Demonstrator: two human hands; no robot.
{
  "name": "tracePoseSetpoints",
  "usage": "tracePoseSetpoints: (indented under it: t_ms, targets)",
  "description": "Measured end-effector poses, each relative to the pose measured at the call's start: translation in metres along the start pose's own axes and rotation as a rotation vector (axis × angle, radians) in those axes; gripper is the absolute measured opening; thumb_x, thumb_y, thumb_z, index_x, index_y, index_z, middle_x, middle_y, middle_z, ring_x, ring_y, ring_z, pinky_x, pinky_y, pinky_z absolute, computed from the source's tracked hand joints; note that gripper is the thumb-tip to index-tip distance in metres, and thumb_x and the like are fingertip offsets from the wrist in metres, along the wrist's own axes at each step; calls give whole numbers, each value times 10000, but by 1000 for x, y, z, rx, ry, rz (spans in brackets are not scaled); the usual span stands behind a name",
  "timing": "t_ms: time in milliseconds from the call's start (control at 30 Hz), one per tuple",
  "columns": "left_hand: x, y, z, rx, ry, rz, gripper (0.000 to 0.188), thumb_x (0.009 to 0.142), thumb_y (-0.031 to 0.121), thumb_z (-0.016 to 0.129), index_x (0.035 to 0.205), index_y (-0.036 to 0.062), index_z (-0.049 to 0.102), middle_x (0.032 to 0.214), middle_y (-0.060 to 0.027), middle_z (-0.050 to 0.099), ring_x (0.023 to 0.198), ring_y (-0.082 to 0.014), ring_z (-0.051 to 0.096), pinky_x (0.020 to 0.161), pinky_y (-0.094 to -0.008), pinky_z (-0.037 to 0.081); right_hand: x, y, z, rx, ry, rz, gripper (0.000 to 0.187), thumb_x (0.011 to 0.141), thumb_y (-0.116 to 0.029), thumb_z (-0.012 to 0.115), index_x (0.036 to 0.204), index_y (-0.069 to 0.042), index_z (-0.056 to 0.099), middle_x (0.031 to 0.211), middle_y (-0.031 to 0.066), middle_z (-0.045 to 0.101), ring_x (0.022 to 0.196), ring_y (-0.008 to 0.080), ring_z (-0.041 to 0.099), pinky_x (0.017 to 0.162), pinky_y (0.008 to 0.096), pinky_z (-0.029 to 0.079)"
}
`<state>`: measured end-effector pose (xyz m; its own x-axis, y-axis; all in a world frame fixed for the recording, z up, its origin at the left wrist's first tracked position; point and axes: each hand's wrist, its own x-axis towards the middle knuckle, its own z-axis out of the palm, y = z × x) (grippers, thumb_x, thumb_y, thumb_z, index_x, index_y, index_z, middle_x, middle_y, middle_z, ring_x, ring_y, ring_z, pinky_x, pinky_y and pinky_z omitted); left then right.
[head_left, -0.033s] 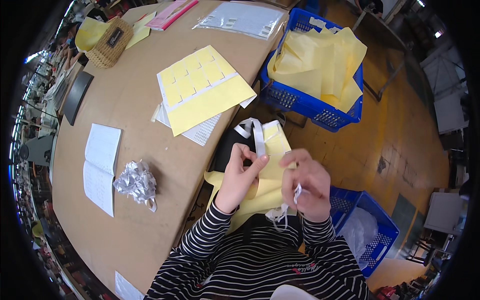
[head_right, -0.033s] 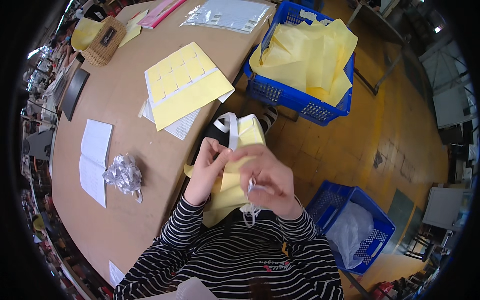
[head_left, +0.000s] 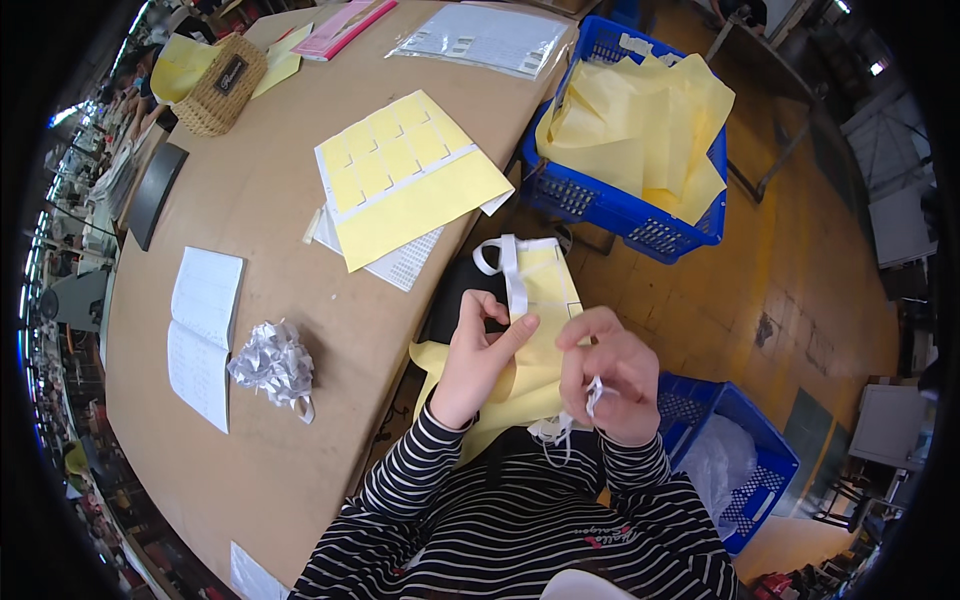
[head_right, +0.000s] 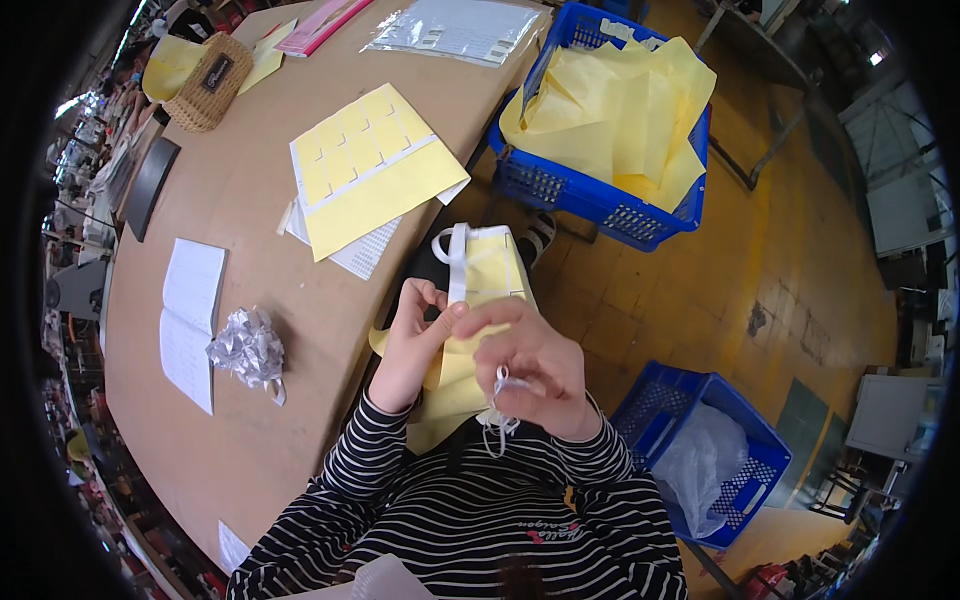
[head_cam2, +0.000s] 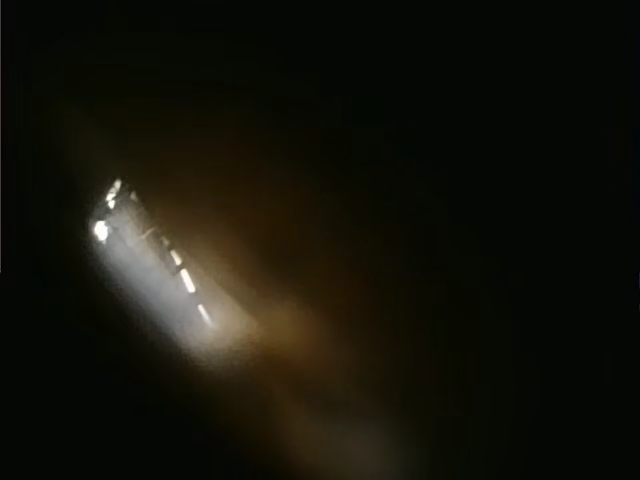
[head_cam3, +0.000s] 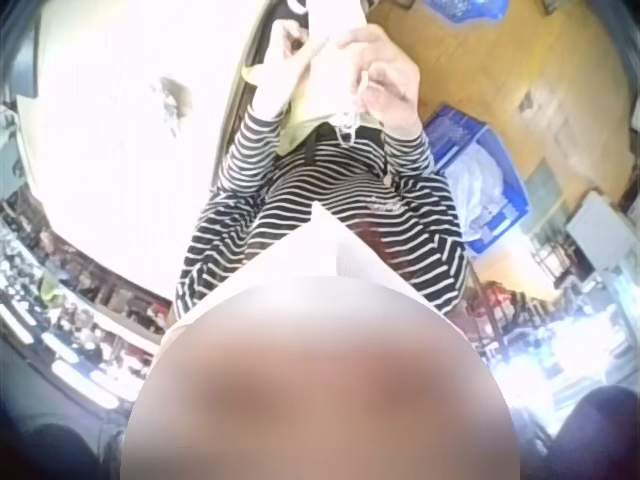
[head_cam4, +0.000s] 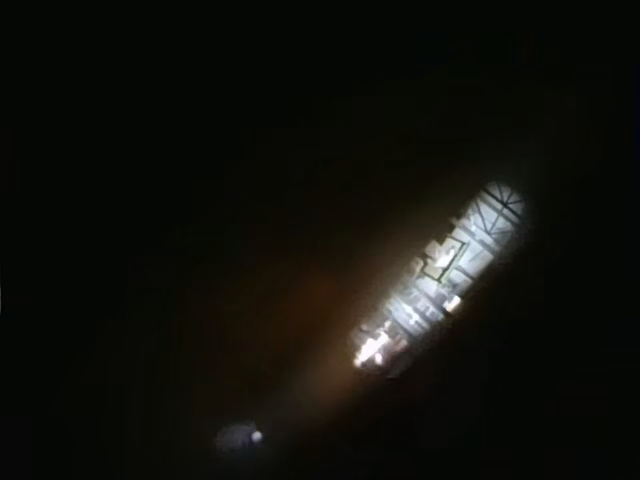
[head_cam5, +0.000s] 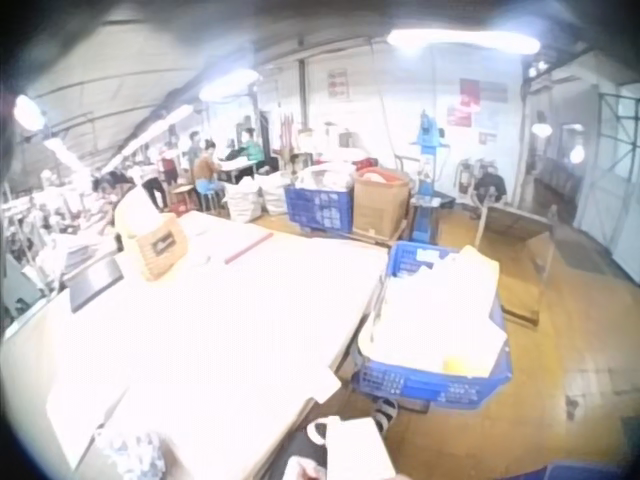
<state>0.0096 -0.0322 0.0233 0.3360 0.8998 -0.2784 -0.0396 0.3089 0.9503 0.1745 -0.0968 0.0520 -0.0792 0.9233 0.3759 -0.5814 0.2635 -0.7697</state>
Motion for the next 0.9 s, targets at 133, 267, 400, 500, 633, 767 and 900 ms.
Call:
tracePoseSetpoints:
  t_ms: [133,267,400,500,633,767,900]
  targets:
    - [-23,-1,7,-420,119,-34,631,872,8,713,1339,83,296,1350,-146,426,1009,-197,630,880,-309,551,-9,7,7,51,-30,-57,210,845,-43,655,1039,36,641,1183,213,547,763,138,605,856,317,471]
    - [-19,18,9,-435,22,168,1008,861,-188,550,1558,211,-60,1632,-204,45,1273,-330,542,961,-380,540,6,-4,13,-438,106,-132,230,832,-49,681,1042,41,653,1197,232,574,992,221,627,972,361,451]
    - [-9,47,18,-287,-263,473,1157,832,-246,497,1534,386,-171,1633,-229,42,1277,-336,547,891,-311,560,33,-37,5,-1180,94,-307,337,787,-15,711,1122,-28,684,1312,187,581,1190,315,578,1106,492,346]
    - [-1,63,31,-138,-403,581,1126,856,-228,445,1517,412,-206,1607,-287,101,1302,-344,527,892,-307,550,40,-51,1,-1672,47,-288,345,742,-32,751,1080,-97,726,1323,124,597,1198,328,571,1105,516,349]
    - [4,74,50,-187,-460,516,1003,857,-234,404,1548,215,-170,1587,-312,160,1333,-352,488,972,-306,508,33,-58,-12,-1656,271,-580,250,711,-109,802,958,-127,768,1204,94,676,1139,300,617,1107,516,356]
    - [9,78,75,-137,-511,508,886,867,-226,397,1570,133,-6,1566,-300,245,1341,-318,483,1009,-289,480,20,-67,-29,-1695,390,-618,240,714,-44,790,946,-93,752,1025,119,724,992,311,682,1108,514,358]
    - [21,75,106,-84,-585,538,822,878,-209,404,1563,101,72,1537,-267,346,1349,-331,467,993,-286,481,7,-96,-51,-1512,793,-781,204,752,88,691,935,-2,692,1100,170,693,1062,302,650,1082,487,396]
